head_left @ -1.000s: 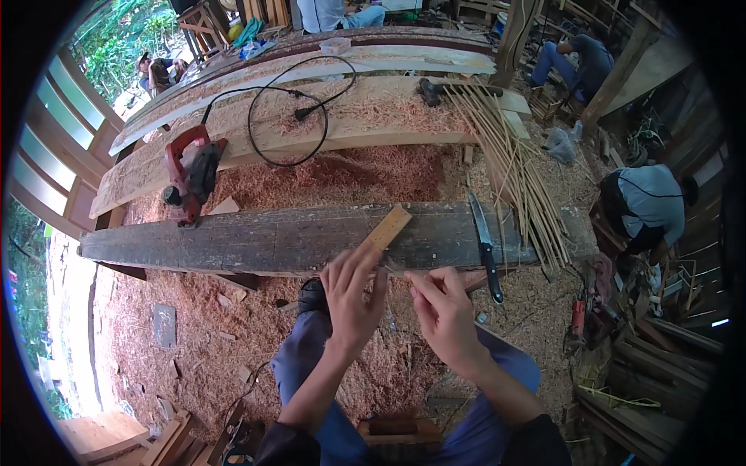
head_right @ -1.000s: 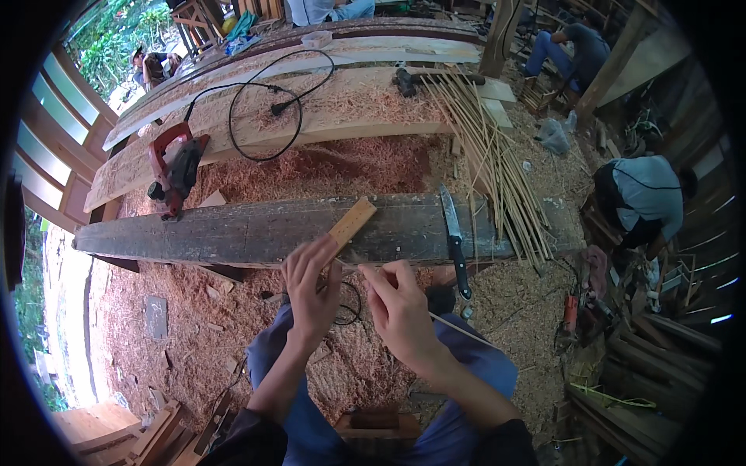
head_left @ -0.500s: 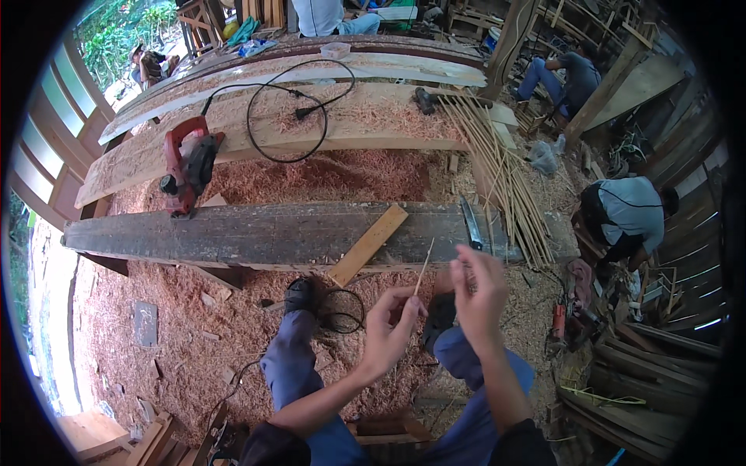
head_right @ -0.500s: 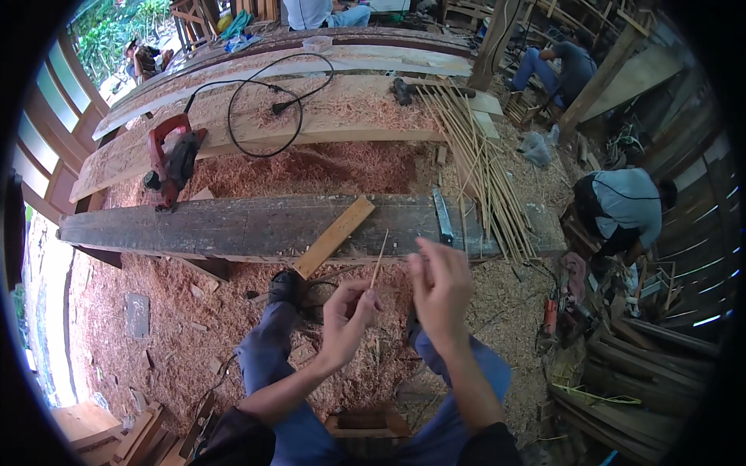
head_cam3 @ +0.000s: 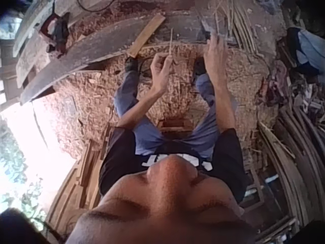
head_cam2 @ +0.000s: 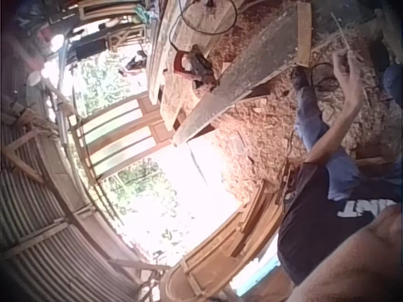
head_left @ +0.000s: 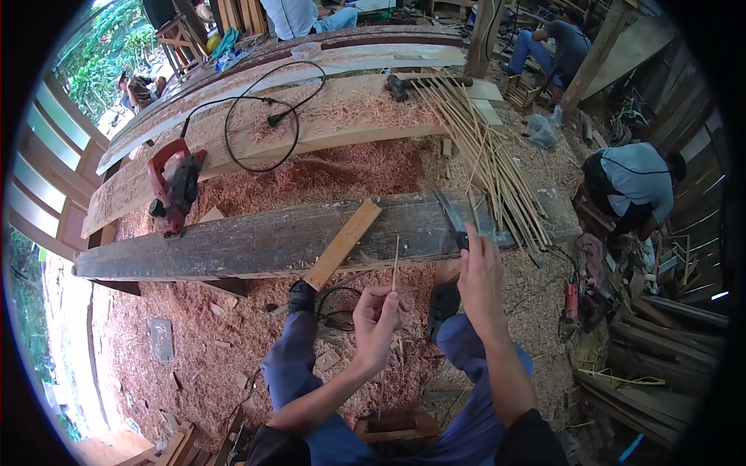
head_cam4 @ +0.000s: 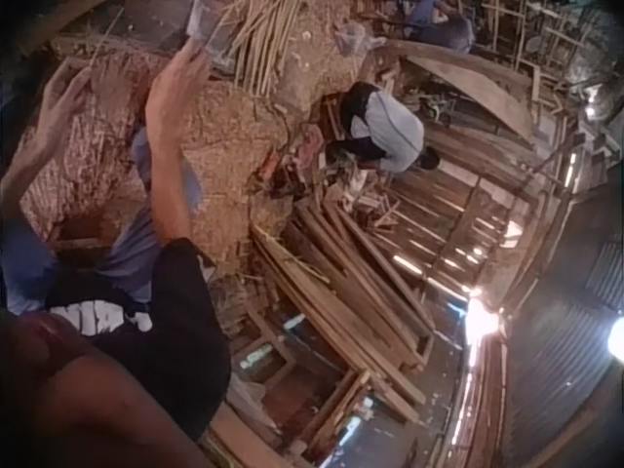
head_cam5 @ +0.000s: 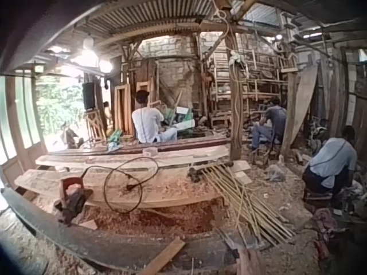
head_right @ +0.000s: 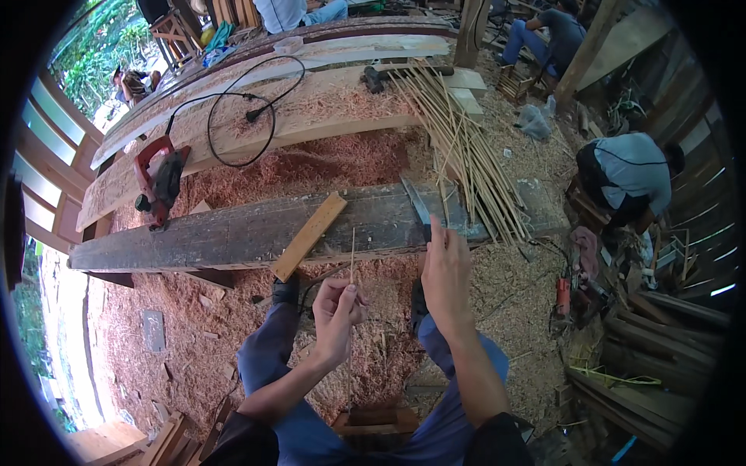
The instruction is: The person shaves and tapers thin wood splints using a knife by hand while supporting each splint against a wooden block on a workbench.
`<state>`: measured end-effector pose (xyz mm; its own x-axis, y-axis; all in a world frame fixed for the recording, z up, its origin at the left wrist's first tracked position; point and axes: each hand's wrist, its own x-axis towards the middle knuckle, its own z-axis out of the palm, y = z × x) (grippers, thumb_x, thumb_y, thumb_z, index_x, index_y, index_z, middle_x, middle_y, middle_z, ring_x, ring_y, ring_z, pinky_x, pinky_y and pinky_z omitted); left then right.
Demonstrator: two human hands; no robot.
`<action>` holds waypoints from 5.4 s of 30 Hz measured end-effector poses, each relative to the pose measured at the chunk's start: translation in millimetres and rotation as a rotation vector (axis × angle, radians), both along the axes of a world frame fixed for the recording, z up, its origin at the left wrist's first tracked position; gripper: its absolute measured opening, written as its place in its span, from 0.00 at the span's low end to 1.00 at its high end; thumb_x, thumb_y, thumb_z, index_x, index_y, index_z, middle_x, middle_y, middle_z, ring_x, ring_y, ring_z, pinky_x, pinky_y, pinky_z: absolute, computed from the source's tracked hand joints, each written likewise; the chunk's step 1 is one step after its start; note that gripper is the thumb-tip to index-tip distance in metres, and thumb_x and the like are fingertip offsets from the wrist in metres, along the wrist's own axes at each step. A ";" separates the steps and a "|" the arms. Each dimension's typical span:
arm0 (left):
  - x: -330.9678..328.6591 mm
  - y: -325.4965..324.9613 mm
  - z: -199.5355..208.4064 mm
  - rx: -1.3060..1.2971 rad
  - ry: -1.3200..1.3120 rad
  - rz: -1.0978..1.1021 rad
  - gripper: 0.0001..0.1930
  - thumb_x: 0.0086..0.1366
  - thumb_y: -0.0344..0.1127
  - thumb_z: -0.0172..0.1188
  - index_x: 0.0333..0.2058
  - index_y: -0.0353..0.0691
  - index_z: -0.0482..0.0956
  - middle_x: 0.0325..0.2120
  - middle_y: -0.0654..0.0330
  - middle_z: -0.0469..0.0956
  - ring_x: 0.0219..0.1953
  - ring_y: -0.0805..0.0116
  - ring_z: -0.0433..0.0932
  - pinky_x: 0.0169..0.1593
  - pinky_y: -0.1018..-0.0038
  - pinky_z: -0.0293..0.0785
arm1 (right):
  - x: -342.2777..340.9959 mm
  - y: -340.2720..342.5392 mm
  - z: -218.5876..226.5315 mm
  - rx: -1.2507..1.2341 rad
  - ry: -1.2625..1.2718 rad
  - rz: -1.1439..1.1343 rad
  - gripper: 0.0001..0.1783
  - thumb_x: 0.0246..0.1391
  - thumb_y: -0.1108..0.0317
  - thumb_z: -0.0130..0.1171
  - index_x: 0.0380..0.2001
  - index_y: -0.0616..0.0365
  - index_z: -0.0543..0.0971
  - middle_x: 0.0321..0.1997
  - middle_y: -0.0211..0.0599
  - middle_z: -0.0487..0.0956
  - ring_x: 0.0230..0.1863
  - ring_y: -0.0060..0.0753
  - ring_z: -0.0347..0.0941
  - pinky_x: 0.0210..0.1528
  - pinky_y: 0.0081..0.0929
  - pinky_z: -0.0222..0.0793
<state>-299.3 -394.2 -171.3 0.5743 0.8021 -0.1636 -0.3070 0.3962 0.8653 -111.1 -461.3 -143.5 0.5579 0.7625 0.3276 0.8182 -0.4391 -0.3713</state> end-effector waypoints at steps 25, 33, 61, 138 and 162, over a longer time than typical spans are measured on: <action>-58.5 57.4 41.7 -0.017 -0.010 -0.157 0.08 0.79 0.37 0.47 0.46 0.38 0.69 0.23 0.70 0.64 0.20 0.84 0.59 0.22 0.83 0.55 | -84.6 50.1 30.7 0.285 -0.005 0.481 0.19 0.60 0.52 0.64 0.40 0.59 0.82 0.26 0.35 0.79 0.26 0.38 0.76 0.27 0.34 0.70; -56.0 50.6 36.2 0.199 0.133 -0.068 0.09 0.78 0.37 0.49 0.46 0.36 0.69 0.24 0.70 0.66 0.22 0.84 0.60 0.23 0.83 0.58 | -72.9 51.7 27.0 0.306 0.009 0.480 0.19 0.58 0.49 0.64 0.37 0.55 0.83 0.21 0.30 0.75 0.21 0.33 0.73 0.24 0.32 0.66; -65.2 36.8 38.4 0.085 0.155 -0.201 0.07 0.77 0.35 0.52 0.40 0.38 0.69 0.25 0.71 0.69 0.24 0.86 0.63 0.25 0.82 0.61 | -31.0 19.7 20.9 0.518 -0.148 0.313 0.21 0.64 0.43 0.58 0.32 0.48 0.84 0.11 0.20 0.65 0.12 0.17 0.61 0.15 0.25 0.55; -71.6 34.0 38.2 -0.273 0.033 -0.397 0.07 0.79 0.38 0.47 0.41 0.42 0.66 0.21 0.71 0.59 0.18 0.84 0.53 0.21 0.80 0.50 | -46.6 10.6 17.3 0.380 -0.160 0.474 0.22 0.58 0.43 0.64 0.32 0.52 0.85 0.15 0.22 0.69 0.15 0.22 0.64 0.18 0.26 0.55; -67.4 24.4 44.5 -0.241 -0.005 -0.382 0.06 0.78 0.35 0.49 0.41 0.41 0.67 0.21 0.71 0.61 0.18 0.84 0.55 0.21 0.80 0.53 | -44.8 12.4 14.6 0.361 -0.119 0.490 0.21 0.56 0.43 0.65 0.33 0.51 0.84 0.17 0.22 0.70 0.17 0.24 0.65 0.19 0.26 0.56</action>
<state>-366.6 -369.9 -126.8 0.8232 0.4716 -0.3163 -0.1032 0.6720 0.7334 -155.8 -448.9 -128.8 0.1148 0.7503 0.6511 0.9378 0.1343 -0.3202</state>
